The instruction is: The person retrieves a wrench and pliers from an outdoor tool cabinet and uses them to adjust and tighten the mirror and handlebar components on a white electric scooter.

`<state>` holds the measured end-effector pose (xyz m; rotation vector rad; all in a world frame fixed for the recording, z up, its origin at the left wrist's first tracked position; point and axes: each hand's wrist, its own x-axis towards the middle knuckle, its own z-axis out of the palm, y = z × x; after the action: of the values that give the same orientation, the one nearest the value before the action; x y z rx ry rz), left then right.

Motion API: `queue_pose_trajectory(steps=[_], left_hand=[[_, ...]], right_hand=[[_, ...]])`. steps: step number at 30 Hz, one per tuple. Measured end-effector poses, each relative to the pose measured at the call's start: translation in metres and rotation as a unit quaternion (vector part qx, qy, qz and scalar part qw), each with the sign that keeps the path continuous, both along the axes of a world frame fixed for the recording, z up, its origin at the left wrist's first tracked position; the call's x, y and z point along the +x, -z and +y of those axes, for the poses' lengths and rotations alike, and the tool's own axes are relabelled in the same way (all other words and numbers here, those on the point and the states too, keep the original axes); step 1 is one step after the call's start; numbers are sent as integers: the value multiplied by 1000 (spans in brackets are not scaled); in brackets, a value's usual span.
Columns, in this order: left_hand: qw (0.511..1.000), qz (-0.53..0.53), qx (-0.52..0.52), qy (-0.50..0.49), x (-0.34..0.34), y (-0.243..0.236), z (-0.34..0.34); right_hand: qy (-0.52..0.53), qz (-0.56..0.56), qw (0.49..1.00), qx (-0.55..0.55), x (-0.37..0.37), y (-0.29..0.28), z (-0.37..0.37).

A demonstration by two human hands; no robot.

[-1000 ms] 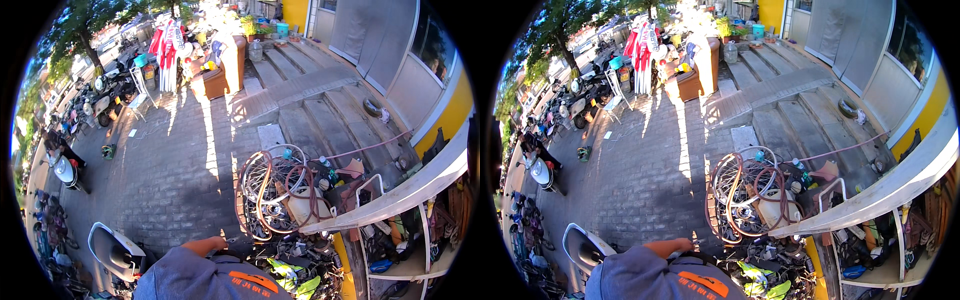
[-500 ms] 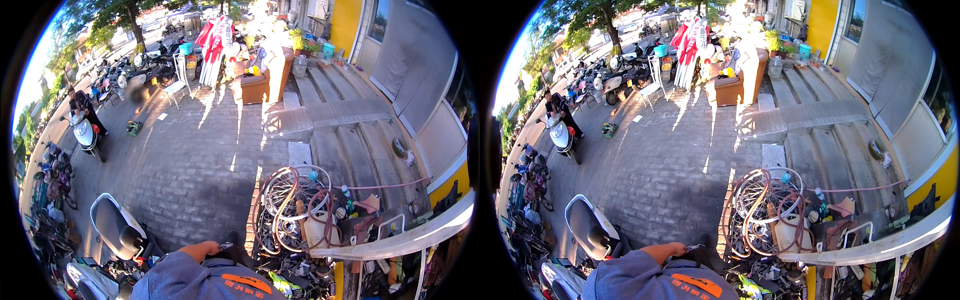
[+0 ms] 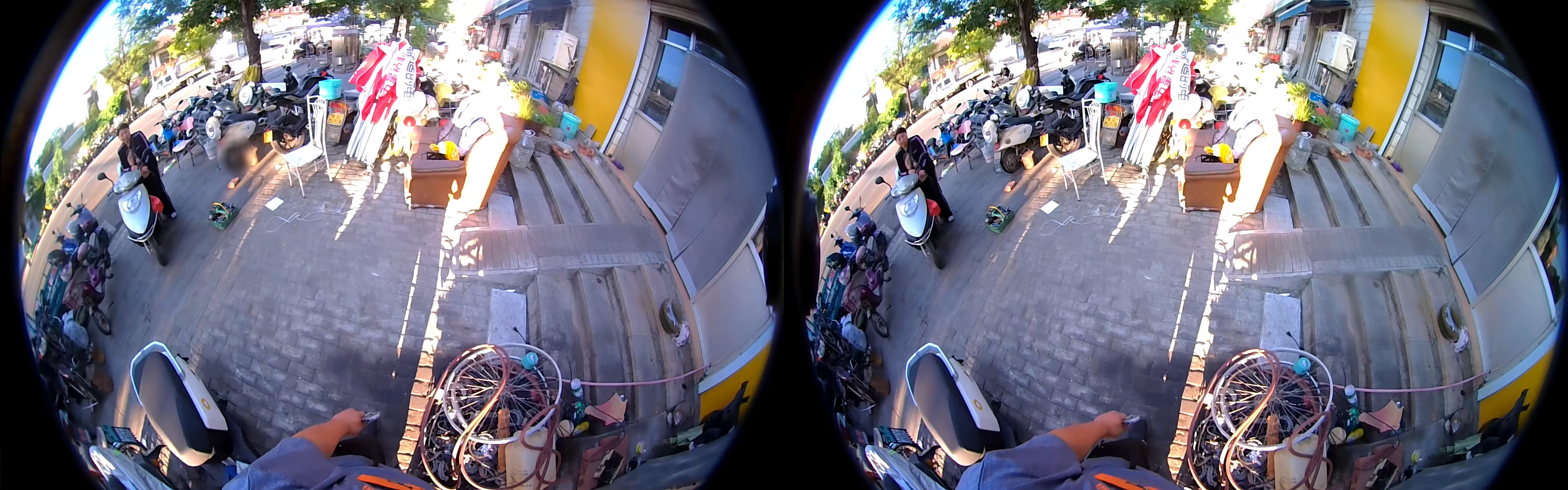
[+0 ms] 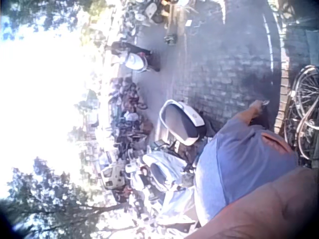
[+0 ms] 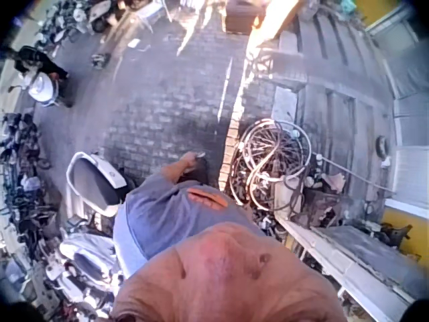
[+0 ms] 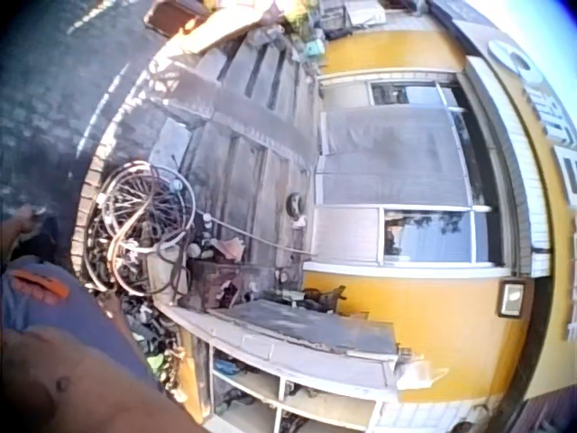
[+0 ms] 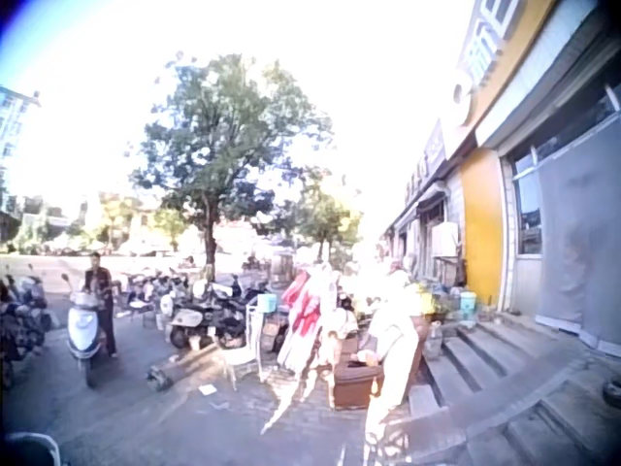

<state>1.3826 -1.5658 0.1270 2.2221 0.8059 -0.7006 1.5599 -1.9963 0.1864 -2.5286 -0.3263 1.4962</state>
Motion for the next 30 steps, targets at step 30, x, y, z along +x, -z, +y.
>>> queue_pose_trajectory(steps=[30], left_hand=[[896,-164,-178,-371,101,-160,280]], right_hand=[[-510,6,855,91,245,-113,634]])
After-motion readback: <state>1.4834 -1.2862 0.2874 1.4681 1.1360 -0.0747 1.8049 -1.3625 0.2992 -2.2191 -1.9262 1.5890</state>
